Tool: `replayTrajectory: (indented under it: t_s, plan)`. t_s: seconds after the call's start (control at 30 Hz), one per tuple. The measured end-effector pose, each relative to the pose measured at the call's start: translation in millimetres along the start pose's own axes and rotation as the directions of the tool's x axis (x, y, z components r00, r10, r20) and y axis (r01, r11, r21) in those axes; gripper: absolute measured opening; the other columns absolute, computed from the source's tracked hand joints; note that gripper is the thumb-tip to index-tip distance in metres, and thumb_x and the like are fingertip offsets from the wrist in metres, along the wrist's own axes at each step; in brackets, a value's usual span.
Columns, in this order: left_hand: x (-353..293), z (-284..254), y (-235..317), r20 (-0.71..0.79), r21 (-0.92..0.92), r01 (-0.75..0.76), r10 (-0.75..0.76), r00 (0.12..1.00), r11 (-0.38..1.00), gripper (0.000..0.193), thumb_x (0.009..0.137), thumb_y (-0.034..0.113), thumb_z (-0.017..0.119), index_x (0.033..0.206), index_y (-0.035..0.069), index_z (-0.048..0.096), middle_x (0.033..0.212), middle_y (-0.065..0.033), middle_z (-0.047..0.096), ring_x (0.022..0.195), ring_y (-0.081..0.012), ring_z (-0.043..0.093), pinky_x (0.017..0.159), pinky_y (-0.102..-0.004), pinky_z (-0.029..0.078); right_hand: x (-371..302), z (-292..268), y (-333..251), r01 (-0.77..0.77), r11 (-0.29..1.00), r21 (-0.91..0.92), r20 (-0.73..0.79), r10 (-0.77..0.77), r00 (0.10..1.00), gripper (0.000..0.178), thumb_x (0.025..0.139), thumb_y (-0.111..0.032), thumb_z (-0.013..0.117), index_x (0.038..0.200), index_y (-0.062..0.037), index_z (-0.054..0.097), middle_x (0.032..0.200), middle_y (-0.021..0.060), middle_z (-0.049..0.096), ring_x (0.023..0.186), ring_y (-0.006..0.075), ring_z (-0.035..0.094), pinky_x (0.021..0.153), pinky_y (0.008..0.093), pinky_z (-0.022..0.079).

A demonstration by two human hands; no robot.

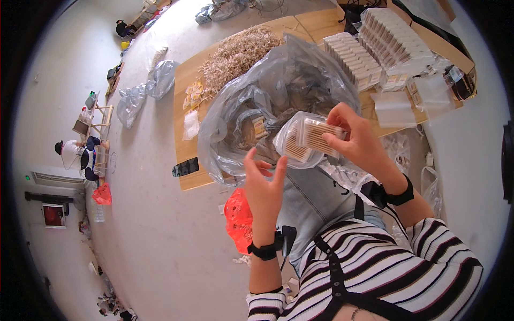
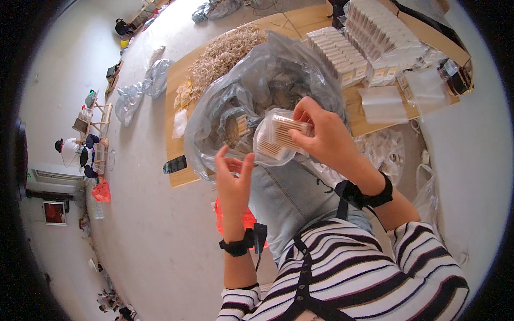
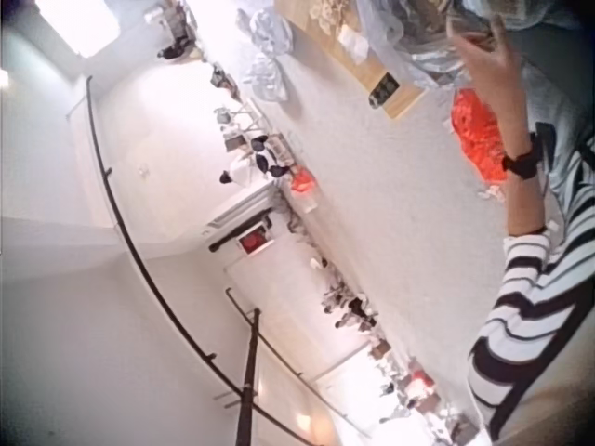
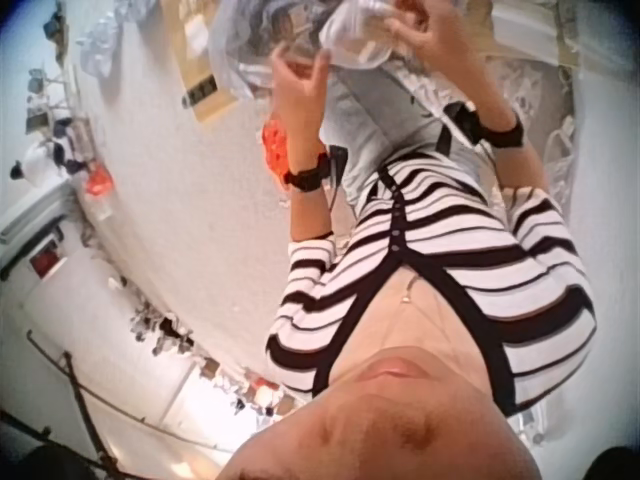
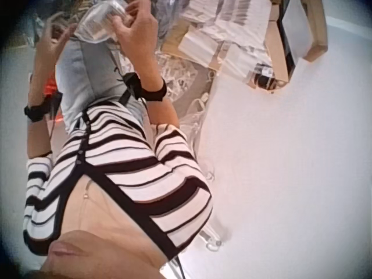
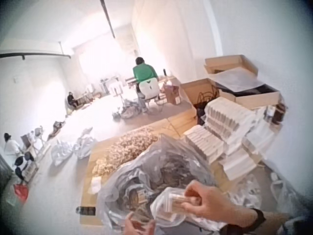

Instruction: Packing sets of cotton swabs and other hygiene products into plastic bags.

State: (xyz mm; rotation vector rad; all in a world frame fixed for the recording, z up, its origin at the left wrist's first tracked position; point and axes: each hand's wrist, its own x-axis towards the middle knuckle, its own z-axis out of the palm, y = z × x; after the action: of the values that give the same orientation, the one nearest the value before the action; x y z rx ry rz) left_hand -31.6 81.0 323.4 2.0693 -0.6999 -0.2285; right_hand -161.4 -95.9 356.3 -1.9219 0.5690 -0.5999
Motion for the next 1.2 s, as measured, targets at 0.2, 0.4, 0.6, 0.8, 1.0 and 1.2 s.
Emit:
replayTrajectory:
  t_s: [0.2, 0.4, 0.6, 0.8, 1.0, 1.2]
  plan:
    - [-12, 23, -2, 0.059, -0.069, 0.065, -0.061, 0.996, 0.996, 0.045, 0.093, 0.017, 0.059, 0.13, -0.002, 0.042, 0.068, -0.0046, 0.058, 0.061, -0.0123, 0.058, 0.059, -0.027, 0.047, 12, 42, 7, 0.113, 0.966, -0.234, 0.079, -0.097, 0.992, 0.026, 0.081, -0.015, 0.067, 0.094, -0.0001, 0.049, 0.081, 0.023, 0.062, 0.075, 0.0413, 0.062, 0.065, 0.0447, 0.046]
    - [-7, 30, 8, 0.037, -0.186, 0.053, -0.046, 0.998, 0.981, 0.041, 0.092, 0.006, 0.052, 0.131, -0.002, 0.04, 0.067, -0.0048, 0.058, 0.058, -0.0112, 0.057, 0.056, -0.0252, 0.047, 18, 75, 34, 0.085, 0.877, -0.474, 0.215, 0.022, 0.976, 0.03, 0.08, -0.017, 0.067, 0.096, -0.0007, 0.048, 0.079, 0.0182, 0.063, 0.078, 0.0385, 0.063, 0.067, 0.045, 0.049]
    - [-3, 26, 6, 0.035, -0.224, 0.085, -0.079, 0.996, 0.971, 0.042, 0.093, 0.005, 0.051, 0.132, -0.002, 0.039, 0.068, -0.0043, 0.058, 0.057, -0.011, 0.057, 0.056, -0.0252, 0.046, 11, 81, 27, 0.279, 0.75, -0.6, 0.14, -0.245, 0.959, 0.026, 0.075, -0.015, 0.067, 0.094, -0.0031, 0.054, 0.079, 0.0122, 0.065, 0.079, 0.0311, 0.065, 0.067, 0.042, 0.051]
    - [-1, 26, 10, 0.053, -0.222, 0.08, -0.07, 0.996, 0.972, 0.043, 0.093, 0.005, 0.051, 0.133, -0.002, 0.038, 0.068, -0.0041, 0.057, 0.057, -0.011, 0.057, 0.056, -0.0251, 0.046, 15, 82, 35, 0.341, 0.553, -0.76, 0.179, -0.326, 0.928, 0.027, 0.069, -0.015, 0.069, 0.091, -0.0032, 0.06, 0.084, 0.0088, 0.064, 0.086, 0.0245, 0.064, 0.07, 0.0366, 0.052]
    - [-1, 23, 13, 0.051, -0.154, 0.069, -0.061, 0.997, 0.986, 0.044, 0.09, 0.008, 0.058, 0.13, -0.002, 0.043, 0.072, -0.005, 0.057, 0.065, -0.0128, 0.058, 0.061, -0.0268, 0.046, 21, 83, 38, 0.254, 0.652, -0.714, 0.043, -0.321, 0.946, 0.02, 0.069, -0.012, 0.067, 0.086, -0.004, 0.062, 0.09, 0.0096, 0.063, 0.092, 0.0257, 0.062, 0.074, 0.0359, 0.051]
    - [2, 26, -9, 0.083, 0.149, -0.365, 0.356, 0.931, 0.919, 0.085, 0.07, 0.024, 0.082, 0.138, -0.002, 0.039, 0.13, -0.0191, 0.046, 0.121, -0.0326, 0.045, 0.101, -0.0404, 0.038, 18, 53, 48, 0.451, 0.774, -0.444, 0.196, -0.408, 0.892, 0.026, 0.07, -0.004, 0.063, 0.096, -0.0056, 0.062, 0.095, 0.0071, 0.064, 0.095, 0.0292, 0.06, 0.088, 0.0393, 0.045]
